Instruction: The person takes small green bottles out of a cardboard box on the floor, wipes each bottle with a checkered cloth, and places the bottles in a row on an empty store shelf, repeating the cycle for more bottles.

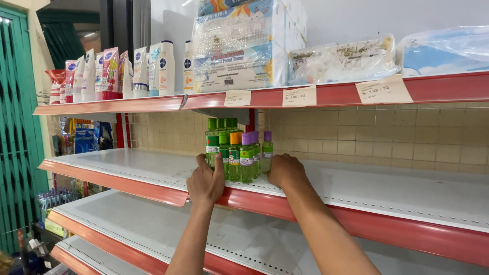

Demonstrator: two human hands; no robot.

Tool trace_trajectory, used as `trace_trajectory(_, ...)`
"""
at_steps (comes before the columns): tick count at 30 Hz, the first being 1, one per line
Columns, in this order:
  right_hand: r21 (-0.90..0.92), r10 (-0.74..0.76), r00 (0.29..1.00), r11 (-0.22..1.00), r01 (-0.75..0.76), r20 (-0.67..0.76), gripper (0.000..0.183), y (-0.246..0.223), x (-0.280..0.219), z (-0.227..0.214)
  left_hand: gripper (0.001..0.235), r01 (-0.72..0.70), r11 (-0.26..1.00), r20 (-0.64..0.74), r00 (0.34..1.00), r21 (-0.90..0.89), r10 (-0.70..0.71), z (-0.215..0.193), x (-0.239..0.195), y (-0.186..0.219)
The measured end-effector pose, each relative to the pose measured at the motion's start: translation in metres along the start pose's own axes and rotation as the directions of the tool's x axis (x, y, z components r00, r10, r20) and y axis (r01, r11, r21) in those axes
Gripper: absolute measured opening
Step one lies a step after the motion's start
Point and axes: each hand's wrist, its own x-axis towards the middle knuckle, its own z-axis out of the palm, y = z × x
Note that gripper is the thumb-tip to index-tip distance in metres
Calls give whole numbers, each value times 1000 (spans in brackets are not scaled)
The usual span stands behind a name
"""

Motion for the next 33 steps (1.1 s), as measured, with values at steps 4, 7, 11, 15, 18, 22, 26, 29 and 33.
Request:
trace_trajectory(4, -27, 5, 999, 1000, -4, 46, 32, 0, 3, 0, 67, 13, 1000, 8, 1000, -8, -13, 3, 2, -3)
trace_trajectory(7, -12, -2, 999, 1000, 3, 51, 31, 1, 8, 4, 67, 8, 1000, 0, 1000, -2, -8, 3, 3, -3)
trace_trajectory(11, 34, -39, 996, 999, 37, 83, 30, 2, 6, 5, 67, 2, 1000, -15, 1000, -3, -2, 5, 2, -5)
trace_trajectory(15, 18, -55, 995, 998, 53, 84, 33, 6, 18, 15, 66, -1, 1000, -17, 1000, -14, 1, 4, 2, -4)
trace_trajectory(18, 20, -6, 993, 1000, 4, 119, 39, 5, 20, 17, 66, 11, 1000, -8, 1000, -19, -11, 4, 2, -4)
trace_trajectory(22, 12, -1, 985, 1000, -1, 172, 41, 2, 16, 11, 65, 15, 1000, -4, 1000, -19, -15, 2, 1, -3)
trace_trajectory(26, 5, -25, 983, 1000, 25, 181, 39, 1, 17, 11, 64, 32, 998, 9, 999, -46, -32, 1, -1, 0)
trace_trajectory(29, -14, 0, 981, 1000, 2, 196, 42, -1, 17, 11, 64, 32, 999, 8, 999, -37, -32, -1, -1, 1)
trace_trajectory(33, -15, 11, 983, 1000, -8, 182, 41, -1, 18, 11, 63, 27, 999, -9, 1000, -36, -27, 2, 0, -1)
